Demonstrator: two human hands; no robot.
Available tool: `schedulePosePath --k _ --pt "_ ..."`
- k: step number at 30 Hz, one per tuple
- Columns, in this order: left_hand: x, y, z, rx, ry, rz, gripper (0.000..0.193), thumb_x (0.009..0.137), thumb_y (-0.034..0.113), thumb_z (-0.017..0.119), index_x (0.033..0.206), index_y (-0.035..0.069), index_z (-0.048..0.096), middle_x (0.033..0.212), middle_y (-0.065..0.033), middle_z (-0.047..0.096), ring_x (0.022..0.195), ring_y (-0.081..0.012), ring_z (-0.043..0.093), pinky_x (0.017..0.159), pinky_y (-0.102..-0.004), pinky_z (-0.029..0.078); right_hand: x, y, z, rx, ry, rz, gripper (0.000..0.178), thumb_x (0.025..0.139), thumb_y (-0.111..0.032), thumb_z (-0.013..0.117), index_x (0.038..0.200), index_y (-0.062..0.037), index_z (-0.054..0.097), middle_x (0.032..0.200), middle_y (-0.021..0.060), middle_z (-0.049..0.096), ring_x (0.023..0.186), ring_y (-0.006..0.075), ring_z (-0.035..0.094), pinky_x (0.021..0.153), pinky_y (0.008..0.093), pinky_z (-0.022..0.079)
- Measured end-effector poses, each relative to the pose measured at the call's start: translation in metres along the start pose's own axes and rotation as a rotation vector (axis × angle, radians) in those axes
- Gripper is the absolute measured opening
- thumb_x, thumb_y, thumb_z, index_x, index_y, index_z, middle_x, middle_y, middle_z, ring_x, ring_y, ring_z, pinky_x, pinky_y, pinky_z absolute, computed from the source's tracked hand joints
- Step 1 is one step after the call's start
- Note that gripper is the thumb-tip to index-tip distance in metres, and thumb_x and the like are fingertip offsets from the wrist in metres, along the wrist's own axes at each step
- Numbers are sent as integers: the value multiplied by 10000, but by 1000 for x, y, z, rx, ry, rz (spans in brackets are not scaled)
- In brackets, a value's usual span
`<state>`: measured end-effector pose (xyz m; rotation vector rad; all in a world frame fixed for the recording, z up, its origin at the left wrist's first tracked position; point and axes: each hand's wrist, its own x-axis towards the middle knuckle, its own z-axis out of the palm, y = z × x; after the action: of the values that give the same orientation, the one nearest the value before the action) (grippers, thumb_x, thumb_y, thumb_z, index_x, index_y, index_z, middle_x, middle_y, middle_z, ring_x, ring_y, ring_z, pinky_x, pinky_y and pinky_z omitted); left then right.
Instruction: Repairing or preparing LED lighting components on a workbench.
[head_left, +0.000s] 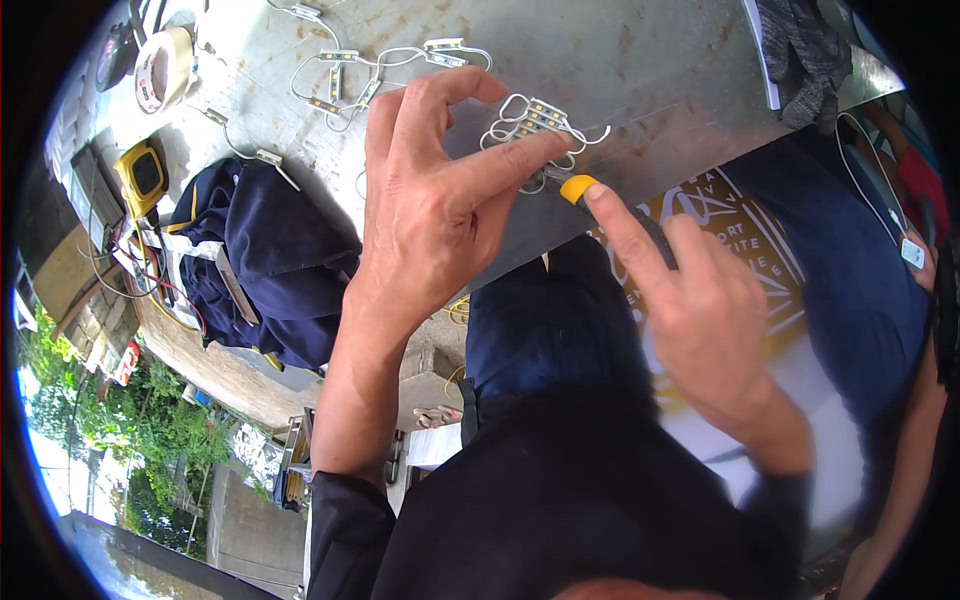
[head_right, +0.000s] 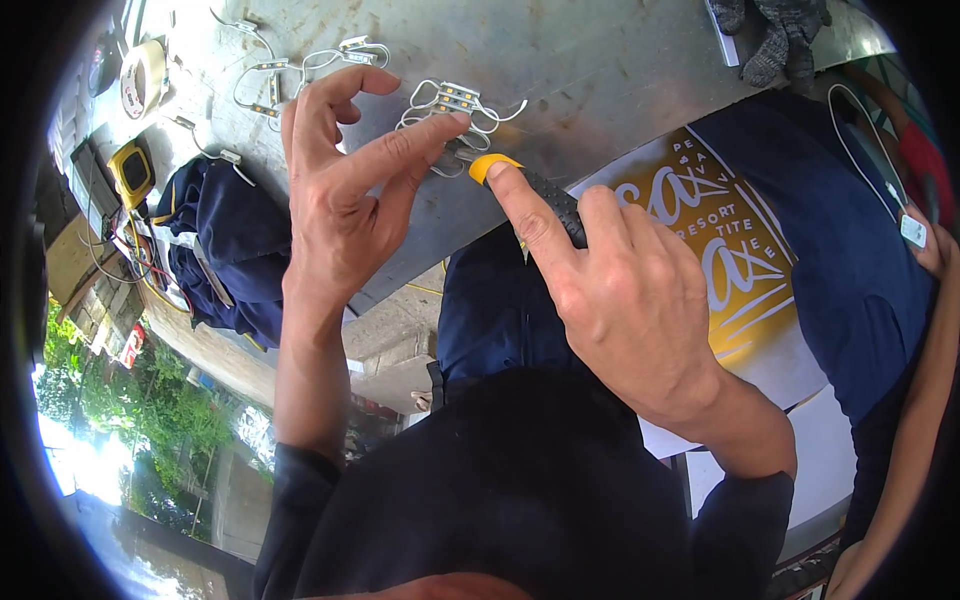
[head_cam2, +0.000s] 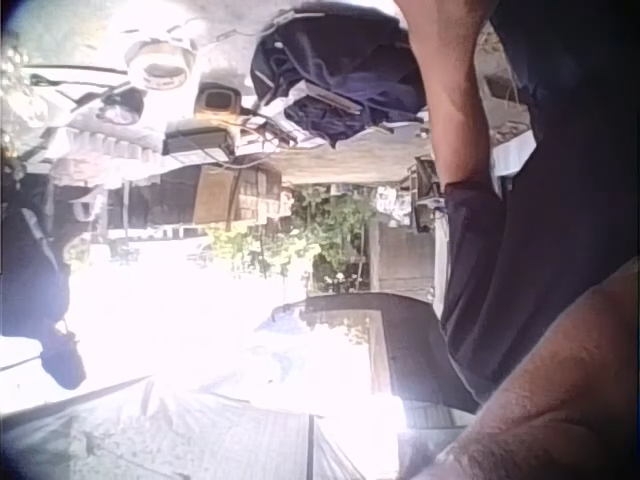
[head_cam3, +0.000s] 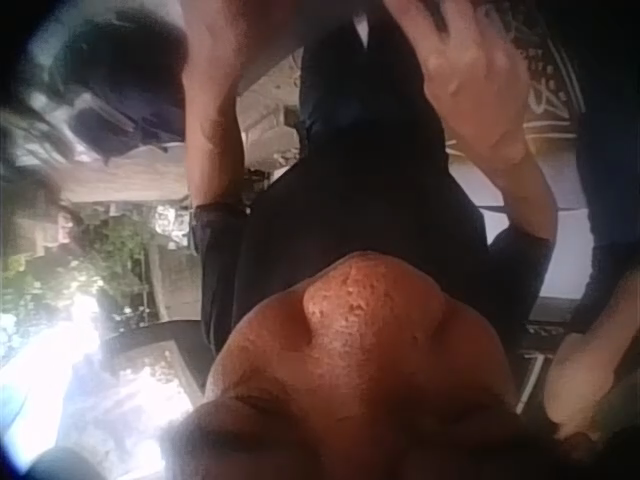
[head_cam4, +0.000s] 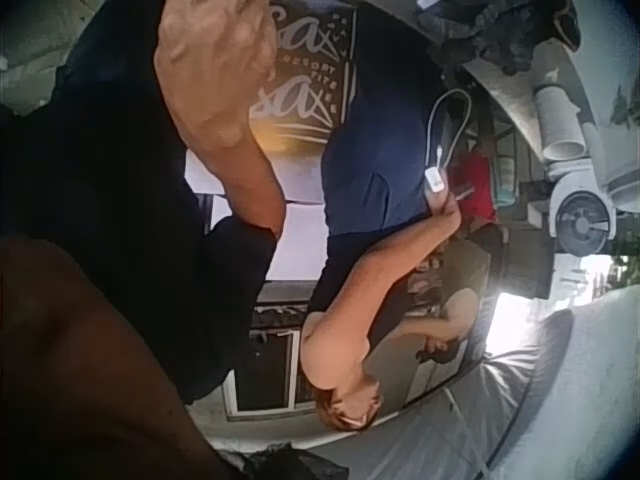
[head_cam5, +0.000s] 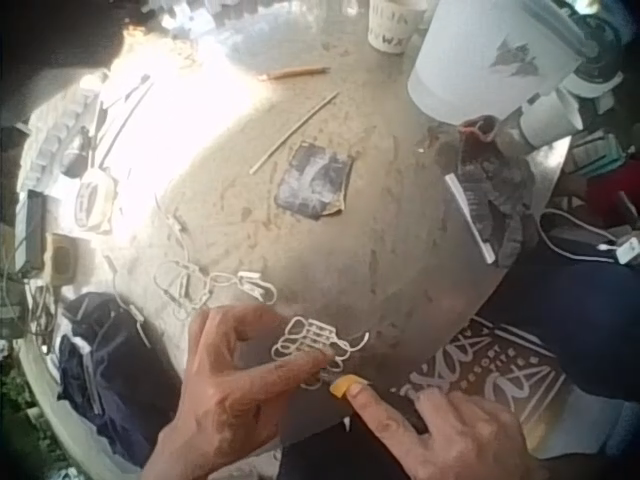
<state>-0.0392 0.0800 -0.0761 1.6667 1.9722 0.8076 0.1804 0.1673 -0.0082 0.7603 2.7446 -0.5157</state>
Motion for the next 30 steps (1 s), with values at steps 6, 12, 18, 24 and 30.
schedulePosePath --k 6,12,18,24,30 --pt "53 9 -20 -157 -393 166 461 756 -106 704 1083 184 848 1089 -78 661 866 -276 618 758 -393 507 1 0 -3 12 -30 1 711 836 -17 675 1513 -230 626 815 79 472 668 252 590 598 400 512" --pt "87 13 -13 3 -940 96 332 848 -35 671 1102 107 831 991 -148 740 970 -343 708 850 -453 559 2 -1 -4 12 -39 14 663 860 -30 657 1495 -219 638 800 82 461 665 260 585 603 408 508" --pt "91 6 -11 19 -956 145 221 869 34 713 1058 71 822 959 -160 747 961 -357 710 856 -461 561 2 0 -5 42 -58 26 716 819 -4 633 1502 -220 634 808 88 454 667 266 580 606 411 509" --pt "79 -12 -8 -144 -743 277 180 867 39 750 1038 57 800 968 -124 704 878 -356 696 772 -446 543 3 -1 -6 26 -61 20 745 801 5 629 1511 -223 628 817 85 447 669 260 573 606 414 511" --pt "62 -19 -19 -206 -640 230 198 838 -38 747 1024 30 736 999 -126 678 889 -356 699 765 -440 554 3 -1 -6 26 -54 11 749 799 8 645 1510 -226 632 816 83 442 667 249 569 598 406 503"
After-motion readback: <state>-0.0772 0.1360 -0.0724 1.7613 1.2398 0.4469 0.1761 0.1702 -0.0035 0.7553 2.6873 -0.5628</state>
